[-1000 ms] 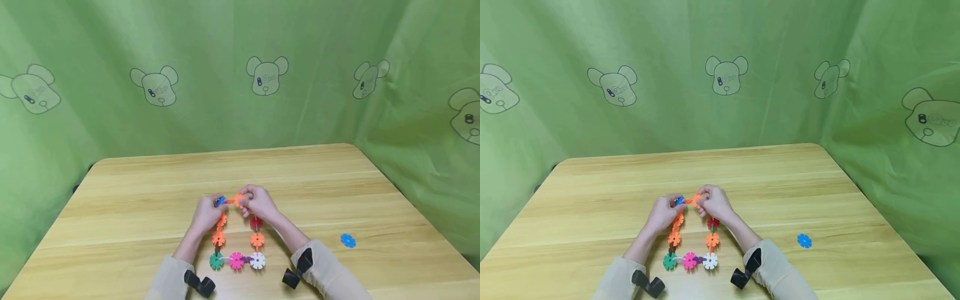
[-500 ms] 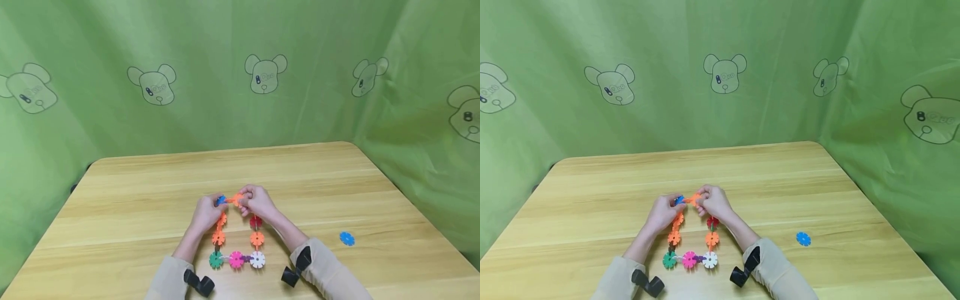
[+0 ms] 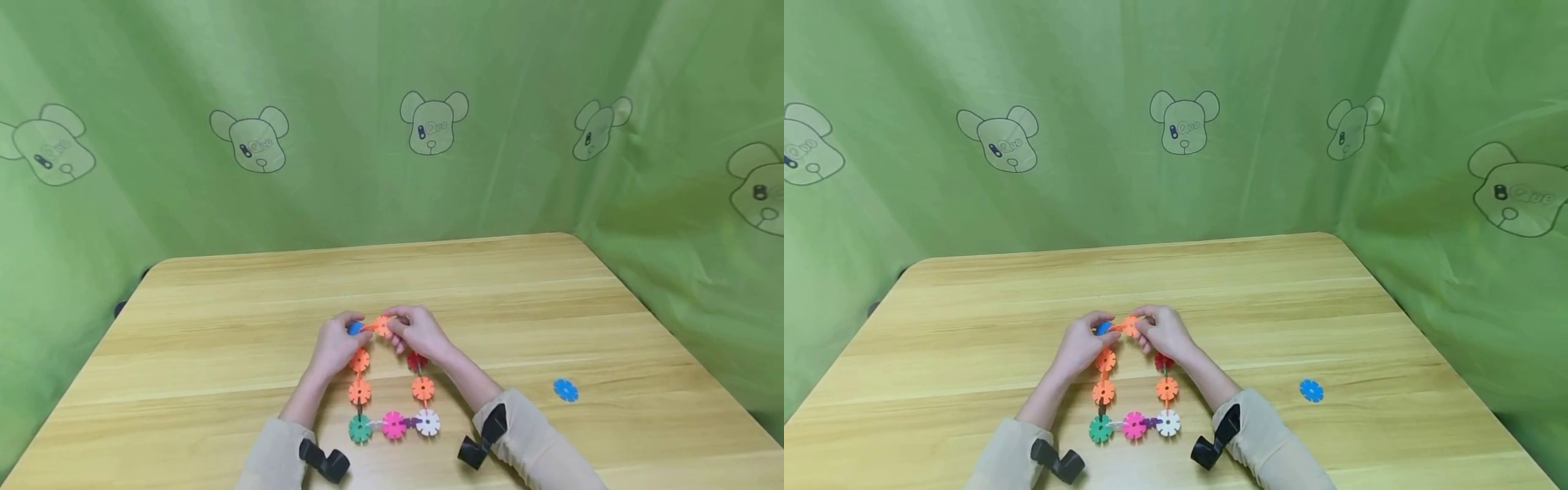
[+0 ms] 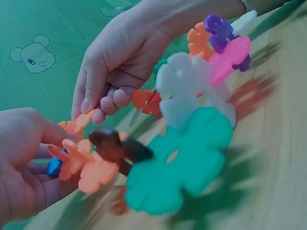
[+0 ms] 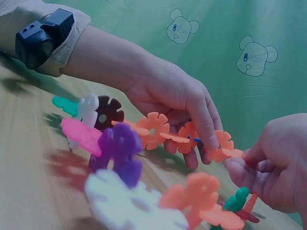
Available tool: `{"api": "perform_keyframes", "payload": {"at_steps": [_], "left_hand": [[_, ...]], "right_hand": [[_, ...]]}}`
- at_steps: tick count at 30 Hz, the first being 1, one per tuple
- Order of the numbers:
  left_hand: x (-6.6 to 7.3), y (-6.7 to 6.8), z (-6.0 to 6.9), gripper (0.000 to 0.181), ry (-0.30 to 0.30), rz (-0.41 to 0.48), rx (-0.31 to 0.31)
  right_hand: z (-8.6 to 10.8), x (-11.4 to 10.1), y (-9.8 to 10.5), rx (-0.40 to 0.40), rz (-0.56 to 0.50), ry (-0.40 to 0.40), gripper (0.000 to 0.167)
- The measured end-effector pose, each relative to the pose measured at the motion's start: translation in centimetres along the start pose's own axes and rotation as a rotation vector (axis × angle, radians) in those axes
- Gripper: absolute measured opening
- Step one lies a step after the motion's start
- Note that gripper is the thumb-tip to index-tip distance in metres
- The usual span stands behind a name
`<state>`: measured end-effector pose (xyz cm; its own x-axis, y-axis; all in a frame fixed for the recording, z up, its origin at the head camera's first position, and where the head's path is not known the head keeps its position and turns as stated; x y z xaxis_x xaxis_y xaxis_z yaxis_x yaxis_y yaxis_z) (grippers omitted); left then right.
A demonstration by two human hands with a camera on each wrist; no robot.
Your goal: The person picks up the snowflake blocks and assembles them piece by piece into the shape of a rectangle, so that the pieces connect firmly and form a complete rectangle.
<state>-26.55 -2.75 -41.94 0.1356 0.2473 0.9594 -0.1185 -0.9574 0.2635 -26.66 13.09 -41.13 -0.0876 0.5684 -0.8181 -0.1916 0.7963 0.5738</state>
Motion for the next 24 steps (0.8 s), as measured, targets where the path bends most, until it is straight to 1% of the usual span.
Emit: {"api": "perform_keyframes", "payload": {"at_steps": [2,5,8,11,15,18,22,24], "left_hand": [[0.1,-0.1,0.0,0.036,-0.026,0.011,-0.018],[0.2,-0.3,0.0,0.036,-0.042,0.028,-0.044],[0.1,-0.4,-0.1,0.035,-0.036,0.039,-0.062],[0.0,-0.5,-0.1,0.033,-0.014,0.047,-0.084],[-0.1,-0.6,-0.1,0.034,0.008,0.041,-0.106],[-0.1,-0.6,-0.1,0.034,0.018,0.052,-0.117],[-0.2,-0.6,-0.1,0.034,0.028,0.070,-0.118],[-0.3,-0.5,-0.1,0.034,0.027,0.063,-0.105]], "right_hand": [[0.0,0.0,0.0,0.004,0.028,0.012,0.027],[0.0,0.0,0.1,0.016,0.047,0.017,0.021],[0.0,0.0,0.1,0.020,0.042,0.010,0.014],[0.0,-0.1,0.2,0.017,0.032,-0.006,0.011],[0.0,-0.1,0.4,0.029,0.038,-0.019,0.014],[0.1,0.0,0.9,0.053,0.052,-0.012,0.018],[0.5,0.3,1.8,0.075,0.070,0.006,0.024],[0.8,0.6,2.4,0.084,0.089,0.016,0.026]]}}
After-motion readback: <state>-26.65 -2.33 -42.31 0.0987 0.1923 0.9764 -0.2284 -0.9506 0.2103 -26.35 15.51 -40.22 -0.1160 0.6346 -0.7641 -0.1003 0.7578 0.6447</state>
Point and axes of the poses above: each hand's wrist, its own z-axis away from the middle knuckle, its own y-axis out of the back of the hand, x = y × z, the point moved 4 cm from there along -z, towards the middle knuckle, and after that the axes turned 14 degrees about z, right-handed, at the moved point
